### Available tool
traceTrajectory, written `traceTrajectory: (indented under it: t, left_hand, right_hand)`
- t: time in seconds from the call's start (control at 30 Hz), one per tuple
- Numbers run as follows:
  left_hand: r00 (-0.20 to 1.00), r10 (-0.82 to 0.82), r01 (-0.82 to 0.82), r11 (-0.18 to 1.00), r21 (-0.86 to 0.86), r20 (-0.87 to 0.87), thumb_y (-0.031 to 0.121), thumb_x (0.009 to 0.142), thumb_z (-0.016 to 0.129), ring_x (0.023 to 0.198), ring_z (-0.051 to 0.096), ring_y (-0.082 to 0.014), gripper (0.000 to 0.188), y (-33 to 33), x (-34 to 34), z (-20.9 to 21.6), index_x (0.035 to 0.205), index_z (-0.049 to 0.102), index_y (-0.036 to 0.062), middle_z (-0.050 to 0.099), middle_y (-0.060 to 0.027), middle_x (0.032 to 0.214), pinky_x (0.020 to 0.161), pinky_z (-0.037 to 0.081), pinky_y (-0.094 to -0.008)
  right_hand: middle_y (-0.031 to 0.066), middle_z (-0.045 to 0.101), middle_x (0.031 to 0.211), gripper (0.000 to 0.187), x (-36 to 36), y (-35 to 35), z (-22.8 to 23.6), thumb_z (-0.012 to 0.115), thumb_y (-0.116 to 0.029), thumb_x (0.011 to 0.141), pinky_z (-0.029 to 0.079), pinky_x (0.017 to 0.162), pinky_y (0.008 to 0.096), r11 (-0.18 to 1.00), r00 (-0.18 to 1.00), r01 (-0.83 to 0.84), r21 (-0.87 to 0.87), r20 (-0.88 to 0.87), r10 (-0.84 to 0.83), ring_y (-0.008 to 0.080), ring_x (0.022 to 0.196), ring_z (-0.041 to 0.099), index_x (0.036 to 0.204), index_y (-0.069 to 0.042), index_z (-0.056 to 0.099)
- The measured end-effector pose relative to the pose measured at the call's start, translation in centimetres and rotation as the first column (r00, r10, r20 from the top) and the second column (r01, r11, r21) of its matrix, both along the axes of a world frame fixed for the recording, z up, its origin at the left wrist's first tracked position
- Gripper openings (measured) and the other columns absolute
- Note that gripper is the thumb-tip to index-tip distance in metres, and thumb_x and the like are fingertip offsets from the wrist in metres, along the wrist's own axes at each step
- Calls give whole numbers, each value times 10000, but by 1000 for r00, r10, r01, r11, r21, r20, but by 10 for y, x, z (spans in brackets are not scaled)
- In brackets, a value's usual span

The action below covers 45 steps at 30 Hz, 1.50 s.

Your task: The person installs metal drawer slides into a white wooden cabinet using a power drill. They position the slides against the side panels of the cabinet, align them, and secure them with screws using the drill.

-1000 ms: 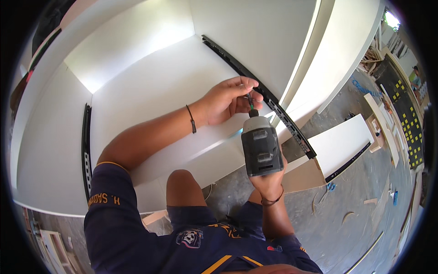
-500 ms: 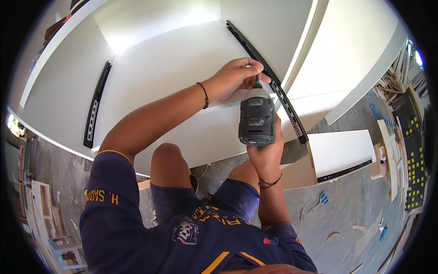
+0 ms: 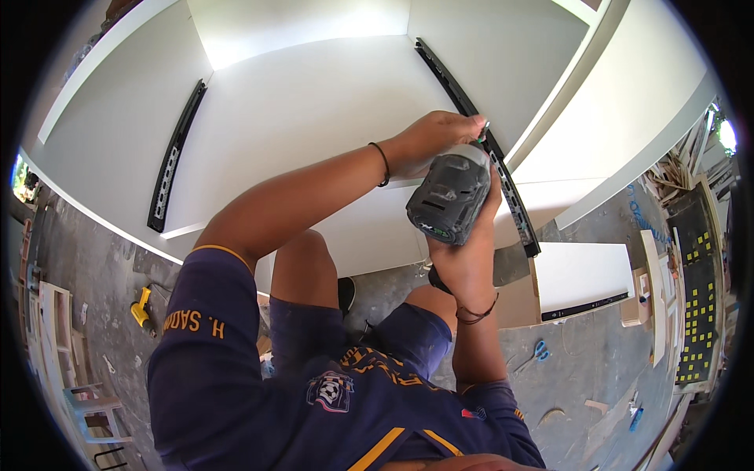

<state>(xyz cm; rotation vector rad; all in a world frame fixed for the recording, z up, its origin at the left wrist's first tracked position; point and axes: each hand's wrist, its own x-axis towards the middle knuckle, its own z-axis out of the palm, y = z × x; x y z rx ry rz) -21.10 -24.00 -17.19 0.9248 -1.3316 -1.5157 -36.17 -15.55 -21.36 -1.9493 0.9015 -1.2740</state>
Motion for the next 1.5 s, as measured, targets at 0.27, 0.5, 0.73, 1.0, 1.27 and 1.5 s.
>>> traceTrajectory:
  t: [0.27,0.5,0.73,1.0,1.27,1.5]
  left_hand:
    - [905,357,-390,914,-112,-231,310,909,574,1040,549,-184,447,72,25,-38,1209,493,-11,564,-124,1121,889,444,-306]
    - [903,235,-374,843,-387,-361,-66,770,483,1256,404,-192,742,144,-11,-41,1448,193,20,326,-127,1405,967,415,-338]
    - [823,451,-539,812,-223,-345,9,784,602,1004,564,-162,500,128,11,-10,1262,456,12,551,-61,1146,800,494,-329]
    - [731,375,-381,918,115,-570,195,856,501,645,546,-166,363,88,79,21,1163,449,9,587,-166,1210,593,503,-328]
    - [746,292,-208,956,208,-599,230,926,516,647,614,-188,391,-20,149,13,1202,335,19,599,-256,1151,608,554,-316]
    - [750,415,-278,904,324,-514,225,931,503,636,605,-175,372,-82,152,-8,1202,352,21,541,-269,1246,614,568,-314]
  right_hand:
    - [175,497,1270,1047,14,-2,40,721,17,730,414,995,366,976,977,-205,-72,50,209,269,1156,535,1461,-45,-27]
    - [170,518,1211,1039,40,-8,73,597,21,716,400,972,294,903,920,-392,174,50,389,235,1100,545,1451,-23,-136]
    - [225,546,1176,877,50,-29,110,608,-72,791,475,868,303,860,826,-491,140,-239,511,228,1041,577,1456,73,55]
    - [120,606,1155,333,-20,-82,230,654,-111,812,441,933,358,444,975,116,-889,16,-223,262,1056,579,1135,-48,604]
    - [17,535,1317,330,-38,-184,265,584,-205,840,305,1077,437,-69,891,236,-969,245,-382,301,1283,403,1165,-222,642]
    - [32,542,1316,352,-48,-191,265,557,-157,826,288,1088,422,-70,894,212,-975,223,-388,293,1291,396,1160,-216,652]
